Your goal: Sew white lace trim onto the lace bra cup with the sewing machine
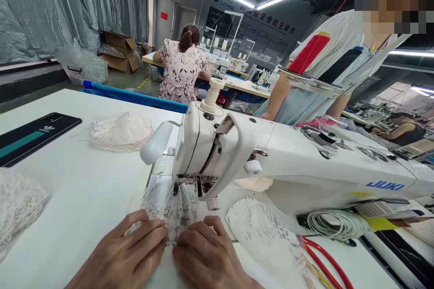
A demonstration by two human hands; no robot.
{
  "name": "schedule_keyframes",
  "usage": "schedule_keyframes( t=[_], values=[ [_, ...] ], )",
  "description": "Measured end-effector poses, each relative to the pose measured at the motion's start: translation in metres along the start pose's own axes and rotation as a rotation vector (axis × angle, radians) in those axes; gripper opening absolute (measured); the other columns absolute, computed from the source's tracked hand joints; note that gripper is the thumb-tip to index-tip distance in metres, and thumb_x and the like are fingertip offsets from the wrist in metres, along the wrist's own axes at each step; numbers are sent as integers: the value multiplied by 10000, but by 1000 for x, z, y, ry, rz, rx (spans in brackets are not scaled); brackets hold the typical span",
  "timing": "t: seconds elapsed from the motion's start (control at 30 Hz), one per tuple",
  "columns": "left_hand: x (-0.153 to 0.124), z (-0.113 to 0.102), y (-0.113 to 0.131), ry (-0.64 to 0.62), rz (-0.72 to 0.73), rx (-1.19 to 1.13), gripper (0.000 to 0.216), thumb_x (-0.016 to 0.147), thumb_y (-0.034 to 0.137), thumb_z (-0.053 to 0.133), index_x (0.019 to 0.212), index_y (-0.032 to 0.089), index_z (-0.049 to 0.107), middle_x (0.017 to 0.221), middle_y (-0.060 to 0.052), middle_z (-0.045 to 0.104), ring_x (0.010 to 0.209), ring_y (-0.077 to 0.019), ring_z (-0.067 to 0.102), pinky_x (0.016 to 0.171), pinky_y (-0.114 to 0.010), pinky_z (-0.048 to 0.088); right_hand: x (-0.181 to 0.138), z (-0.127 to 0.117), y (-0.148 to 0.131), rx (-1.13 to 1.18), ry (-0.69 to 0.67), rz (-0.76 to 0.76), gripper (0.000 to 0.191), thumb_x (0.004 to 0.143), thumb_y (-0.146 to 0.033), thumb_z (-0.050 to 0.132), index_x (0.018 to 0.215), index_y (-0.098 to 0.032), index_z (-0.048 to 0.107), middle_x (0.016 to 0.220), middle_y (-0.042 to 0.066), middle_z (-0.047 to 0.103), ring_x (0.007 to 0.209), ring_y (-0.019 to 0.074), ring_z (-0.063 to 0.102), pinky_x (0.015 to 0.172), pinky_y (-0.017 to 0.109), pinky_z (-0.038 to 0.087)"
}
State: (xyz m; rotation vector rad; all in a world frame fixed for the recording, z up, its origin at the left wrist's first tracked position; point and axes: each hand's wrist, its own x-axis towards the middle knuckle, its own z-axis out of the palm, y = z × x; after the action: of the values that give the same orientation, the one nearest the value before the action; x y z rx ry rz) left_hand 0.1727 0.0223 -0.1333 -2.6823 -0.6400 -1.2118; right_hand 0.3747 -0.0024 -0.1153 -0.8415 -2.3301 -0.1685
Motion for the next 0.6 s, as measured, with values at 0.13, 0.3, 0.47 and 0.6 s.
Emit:
schedule_keyframes(
  t=[0.13,0.3,0.47,0.6],
  values=[
    [-1,-1,1,-26,6,21,393,990,81,320,881,157,690,861,-28,740,899,-145,634,926,-337,366,2,1,0,-23,39,-16,202,923,-81,462,775,-142,587,710,-1,630,634,116,546,646,311,319],
    [-6,1,0,-38,15,61,385,977,78,327,906,189,689,872,-14,735,936,-152,633,956,-345,356,1,6,-1,-25,79,-31,357,996,-344,422,747,-142,579,669,5,609,615,132,539,630,319,301],
    [1,0,0,-24,3,62,439,1014,140,266,920,206,690,857,-9,731,918,-145,631,925,-343,369,1,7,5,-17,72,28,591,997,-552,198,850,-143,598,758,35,649,696,156,584,670,329,325],
    [10,4,-10,-36,-18,63,447,1032,200,241,928,211,676,850,-5,703,822,-126,623,897,-336,359,5,7,15,-91,100,74,580,913,-662,341,940,-150,610,825,34,684,699,160,600,718,328,345]
  ],
)
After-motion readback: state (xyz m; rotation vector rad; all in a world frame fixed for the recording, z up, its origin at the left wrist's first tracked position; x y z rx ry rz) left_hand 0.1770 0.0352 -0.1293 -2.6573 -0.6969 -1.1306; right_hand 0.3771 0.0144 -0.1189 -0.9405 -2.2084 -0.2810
